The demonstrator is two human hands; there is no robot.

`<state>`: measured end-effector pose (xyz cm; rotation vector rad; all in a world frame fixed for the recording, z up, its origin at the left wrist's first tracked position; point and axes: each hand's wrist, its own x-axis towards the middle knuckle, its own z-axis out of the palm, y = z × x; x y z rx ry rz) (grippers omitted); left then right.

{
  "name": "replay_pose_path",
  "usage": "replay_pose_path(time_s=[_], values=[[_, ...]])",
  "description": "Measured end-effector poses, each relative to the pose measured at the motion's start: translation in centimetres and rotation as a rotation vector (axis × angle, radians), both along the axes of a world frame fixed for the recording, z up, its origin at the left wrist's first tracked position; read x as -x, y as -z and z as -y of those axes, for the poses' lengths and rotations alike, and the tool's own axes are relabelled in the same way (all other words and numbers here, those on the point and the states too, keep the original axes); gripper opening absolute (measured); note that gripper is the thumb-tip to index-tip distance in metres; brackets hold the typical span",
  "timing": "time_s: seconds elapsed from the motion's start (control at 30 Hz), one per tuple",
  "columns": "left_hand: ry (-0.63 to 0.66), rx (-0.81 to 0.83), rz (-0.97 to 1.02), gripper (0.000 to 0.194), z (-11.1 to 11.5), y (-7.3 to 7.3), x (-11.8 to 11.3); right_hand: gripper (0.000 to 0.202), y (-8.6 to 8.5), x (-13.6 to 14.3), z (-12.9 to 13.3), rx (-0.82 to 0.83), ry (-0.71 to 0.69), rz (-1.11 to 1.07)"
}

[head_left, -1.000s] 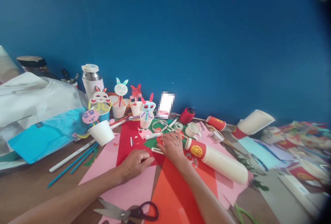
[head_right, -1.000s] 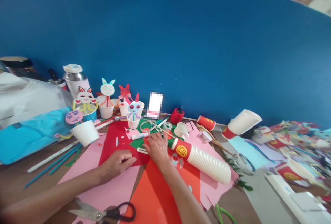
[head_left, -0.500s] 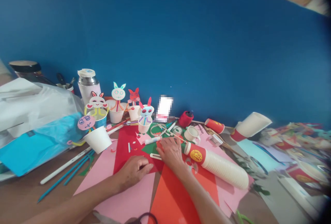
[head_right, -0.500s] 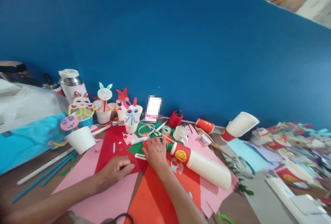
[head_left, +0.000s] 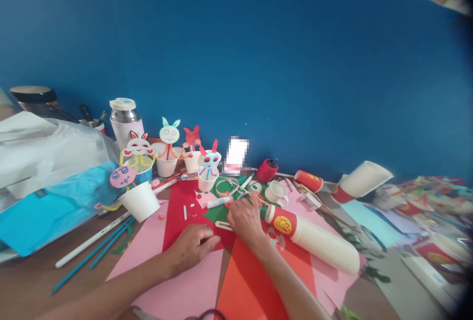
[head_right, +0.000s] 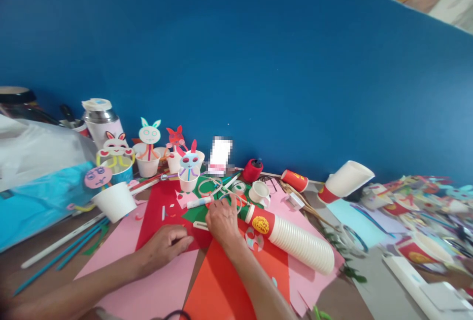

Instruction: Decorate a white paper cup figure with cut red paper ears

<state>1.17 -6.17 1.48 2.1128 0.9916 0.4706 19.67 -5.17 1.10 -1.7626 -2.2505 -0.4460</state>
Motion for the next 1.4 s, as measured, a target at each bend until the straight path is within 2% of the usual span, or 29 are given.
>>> replay_pose_path(time_s=[0.3,0.5,0.67,0.73,0.83,0.93,1.0,1.2,1.4], values=[[0.004,0.085,0.071,0.038,-0.2,0.3,0.2,0.013,-2.1,0.1,0.7,-0.109,0.018,-0.067],[0.012,0.186,0.220,0.038,-0.3,0.7,0.2,0.015,-3.3,0.7,1.6,-0.146,0.043,-0.111],[-0.095,0.372,0.367,0.042,-1.1,0.7,0.1,0.018,-3.6,1.8,2.5,-0.155,-0.097,-0.149],[-0.143,0.464,0.403,0.046,-1.4,0.4,0.2,0.019,-3.6,2.4,2.9,-0.164,-0.189,-0.159],[-0.213,0.516,0.450,0.043,-1.6,-0.2,0.2,0.020,-3.6,3.1,3.4,-0.149,-0.343,-0.160],[-0.220,0.483,0.429,0.036,-1.8,-0.7,0.4,0.021,-3.4,3.0,3.5,-0.076,-0.461,-0.187],[-0.200,0.440,0.345,0.033,-2.2,-0.9,0.6,0.023,-3.1,2.6,3.2,-0.034,-0.468,-0.244],[0.026,0.213,0.024,0.027,-3.1,-0.9,1.5,0.017,-1.7,0.8,1.3,-0.081,-0.199,-0.295],[0.044,0.113,-0.119,0.026,-2.8,-0.9,1.6,0.021,-0.6,0.7,0.8,-0.002,-0.209,-0.257]])
